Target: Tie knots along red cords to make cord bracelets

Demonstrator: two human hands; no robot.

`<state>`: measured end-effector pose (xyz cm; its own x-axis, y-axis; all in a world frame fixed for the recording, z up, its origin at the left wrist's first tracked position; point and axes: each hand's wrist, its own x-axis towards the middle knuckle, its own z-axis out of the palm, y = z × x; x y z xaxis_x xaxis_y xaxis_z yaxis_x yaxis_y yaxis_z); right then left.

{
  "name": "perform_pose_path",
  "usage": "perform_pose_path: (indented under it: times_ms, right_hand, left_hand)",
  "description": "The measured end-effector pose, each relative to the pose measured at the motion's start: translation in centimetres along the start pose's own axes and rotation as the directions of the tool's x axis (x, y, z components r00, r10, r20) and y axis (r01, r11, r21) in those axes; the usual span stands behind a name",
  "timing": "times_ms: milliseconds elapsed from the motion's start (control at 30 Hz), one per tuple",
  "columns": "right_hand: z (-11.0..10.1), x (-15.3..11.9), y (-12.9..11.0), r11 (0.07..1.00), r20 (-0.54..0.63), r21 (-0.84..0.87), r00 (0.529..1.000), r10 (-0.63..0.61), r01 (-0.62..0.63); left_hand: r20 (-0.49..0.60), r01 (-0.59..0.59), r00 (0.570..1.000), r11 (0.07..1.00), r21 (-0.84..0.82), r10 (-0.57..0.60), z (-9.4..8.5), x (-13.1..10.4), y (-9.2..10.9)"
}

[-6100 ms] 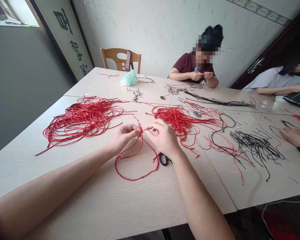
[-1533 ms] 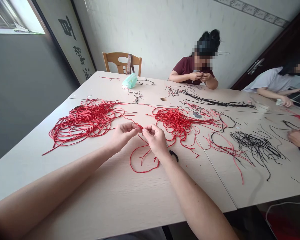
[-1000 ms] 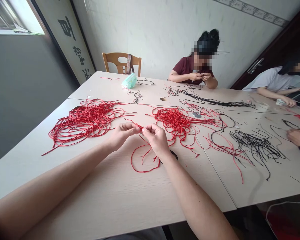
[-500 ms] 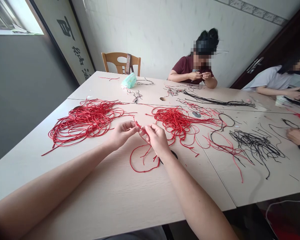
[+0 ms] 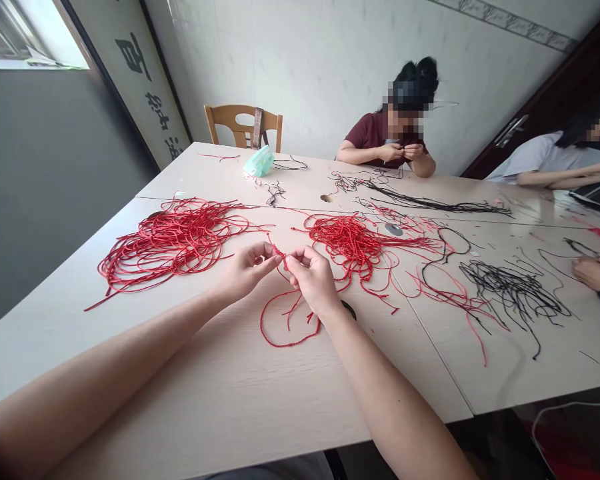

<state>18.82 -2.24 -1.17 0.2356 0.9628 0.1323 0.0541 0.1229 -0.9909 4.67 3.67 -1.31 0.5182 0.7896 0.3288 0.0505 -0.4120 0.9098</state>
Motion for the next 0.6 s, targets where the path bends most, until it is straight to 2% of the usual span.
perform_pose_path:
  times_ms: [100, 200, 333, 433, 533, 600]
  right_hand:
    - [0.20, -0.43, -0.26, 0.929, -0.037, -0.320, 0.977, -0.211, 0.189]
    - [0.14, -0.57, -0.51, 0.833, 0.011, -0.474, 0.948, -0.318, 0.285]
    - [-0.21, -0.30, -0.47, 0.739, 0.076, -0.571, 0.920, -0.386, 0.357]
    - [-0.39, -0.11, -0.28, 0.702, 0.103, -0.605, 0.911, -0.399, 0.376]
    - [-0.43, -0.09, -0.12, 0.713, 0.108, -0.593, 0.915, -0.390, 0.374]
    - [-0.39, -0.10, -0.06, 0.752, 0.097, -0.554, 0.925, -0.368, 0.358]
  left_hand:
    - [0.045, 0.033, 0.999, 0.998, -0.049, -0.031, -0.08, 0.04, -0.02]
    - [0.081, 0.063, 0.995, 0.993, -0.102, -0.055, -0.16, 0.11, -0.02]
    - [0.118, 0.102, 0.990, 0.981, -0.168, -0.082, -0.21, 0.13, 0.02]
    - [0.144, 0.130, 0.984, 0.969, -0.209, -0.101, -0.22, 0.14, -0.07]
    - [0.161, 0.152, 0.980, 0.962, -0.227, -0.116, -0.20, 0.21, -0.20]
    - [0.164, 0.151, 0.980, 0.959, -0.241, -0.113, -0.17, 0.25, -0.21]
